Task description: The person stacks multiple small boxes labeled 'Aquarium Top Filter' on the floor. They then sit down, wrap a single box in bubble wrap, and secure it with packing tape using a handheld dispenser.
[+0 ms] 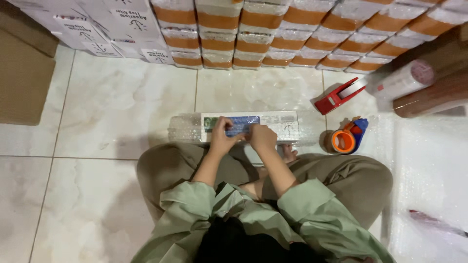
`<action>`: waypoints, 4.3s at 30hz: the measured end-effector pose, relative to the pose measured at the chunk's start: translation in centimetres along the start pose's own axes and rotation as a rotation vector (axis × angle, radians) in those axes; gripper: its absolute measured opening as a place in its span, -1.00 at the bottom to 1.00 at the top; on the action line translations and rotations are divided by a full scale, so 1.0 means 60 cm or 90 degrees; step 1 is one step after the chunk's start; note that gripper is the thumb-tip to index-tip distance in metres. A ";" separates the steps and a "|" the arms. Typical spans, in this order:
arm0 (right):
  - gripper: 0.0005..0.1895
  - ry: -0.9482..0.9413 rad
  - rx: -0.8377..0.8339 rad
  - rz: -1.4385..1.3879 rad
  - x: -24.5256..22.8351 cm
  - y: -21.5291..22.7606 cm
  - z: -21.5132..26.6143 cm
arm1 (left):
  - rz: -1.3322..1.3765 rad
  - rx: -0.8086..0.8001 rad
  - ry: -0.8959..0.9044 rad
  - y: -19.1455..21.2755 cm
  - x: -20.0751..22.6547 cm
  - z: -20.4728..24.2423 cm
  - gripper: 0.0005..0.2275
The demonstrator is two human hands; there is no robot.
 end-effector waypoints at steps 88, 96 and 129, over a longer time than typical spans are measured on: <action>-0.94 0.725 0.012 -0.510 0.020 0.379 0.187 | -0.212 -0.276 -0.276 -0.048 0.453 -0.077 -0.65; -0.73 -0.208 0.535 -0.937 0.501 0.212 -0.124 | -0.221 -0.224 -0.351 -0.080 0.480 -0.030 -0.75; -0.86 -0.308 0.622 -1.453 0.426 0.077 -0.137 | -0.191 -0.097 -0.424 -0.067 0.551 0.025 -0.89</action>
Point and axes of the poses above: each hand's wrist, its own z-axis away from the middle knuckle, its own y-axis out of the back of the hand, x = y × z, the point moved 8 cm from there along -z, towards the middle knuckle, and after that the axes turned 9 degrees about -z, right-handed, at the moved point
